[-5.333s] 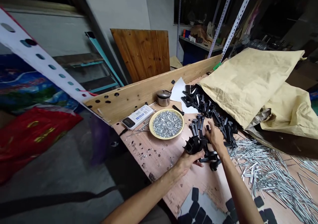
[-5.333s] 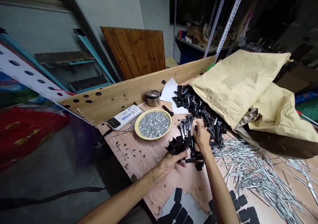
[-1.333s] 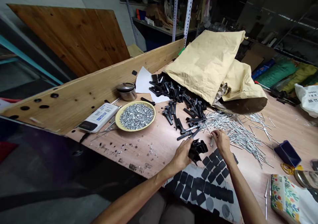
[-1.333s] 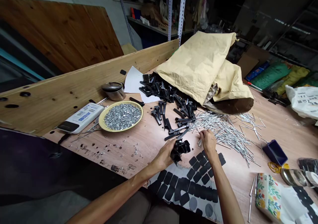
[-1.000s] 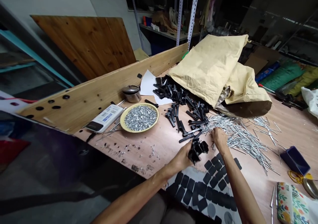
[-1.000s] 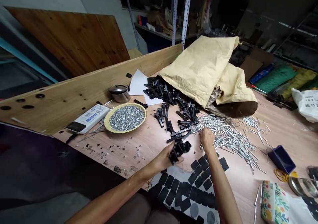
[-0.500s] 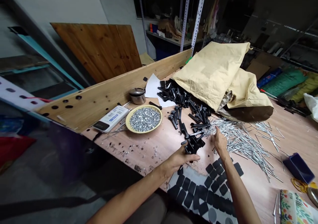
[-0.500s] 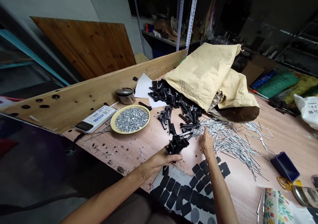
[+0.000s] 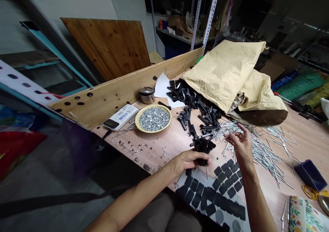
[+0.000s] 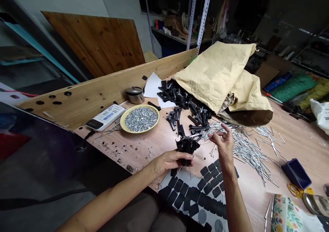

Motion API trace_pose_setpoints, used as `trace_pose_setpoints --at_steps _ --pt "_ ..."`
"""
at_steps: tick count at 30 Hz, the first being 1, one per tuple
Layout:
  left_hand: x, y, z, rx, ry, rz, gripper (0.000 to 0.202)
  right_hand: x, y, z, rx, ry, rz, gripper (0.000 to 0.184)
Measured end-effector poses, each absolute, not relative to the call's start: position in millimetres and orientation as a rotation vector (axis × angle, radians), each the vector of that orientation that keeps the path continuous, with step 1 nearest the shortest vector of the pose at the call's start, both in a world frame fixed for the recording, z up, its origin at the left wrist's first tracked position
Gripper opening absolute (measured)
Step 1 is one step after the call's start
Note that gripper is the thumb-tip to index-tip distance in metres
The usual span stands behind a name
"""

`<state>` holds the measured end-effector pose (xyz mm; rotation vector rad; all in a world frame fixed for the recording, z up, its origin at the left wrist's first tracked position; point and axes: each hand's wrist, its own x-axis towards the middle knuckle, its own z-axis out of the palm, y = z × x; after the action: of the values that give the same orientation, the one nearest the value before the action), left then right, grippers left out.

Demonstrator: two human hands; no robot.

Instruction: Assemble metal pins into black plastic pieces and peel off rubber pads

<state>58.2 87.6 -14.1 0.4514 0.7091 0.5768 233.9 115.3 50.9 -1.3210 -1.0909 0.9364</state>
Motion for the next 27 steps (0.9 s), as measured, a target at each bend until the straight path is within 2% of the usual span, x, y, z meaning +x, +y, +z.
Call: trace_pose_setpoints --at_steps 5,9,16,21,27 --pt "63.4 79.0 -4.3 0.557 0.846 0.643 0.032 215.0 102.1 67.3 -1.237 -1.14 0.998 0.05" --pt "61.0 72.5 10.9 0.766 0.83 0.83 0.047 207.6 91.9 63.7 -1.231 -1.256 0.988 0.037" --pt "60.1 68.4 10.6 0.911 0.788 0.895 0.056 212.9 82.4 51.1 -1.191 -1.445 0.905 0.027" --pt "66.3 70.5 -1.9 1.021 0.783 0.951 0.055 220.0 75.8 48.0 -1.166 -1.481 0.846 0.022" --pt "77.6 77.1 -17.5 1.267 0.945 0.997 0.046 220.2 70.1 41.5 -1.305 -1.621 0.582 0.024"
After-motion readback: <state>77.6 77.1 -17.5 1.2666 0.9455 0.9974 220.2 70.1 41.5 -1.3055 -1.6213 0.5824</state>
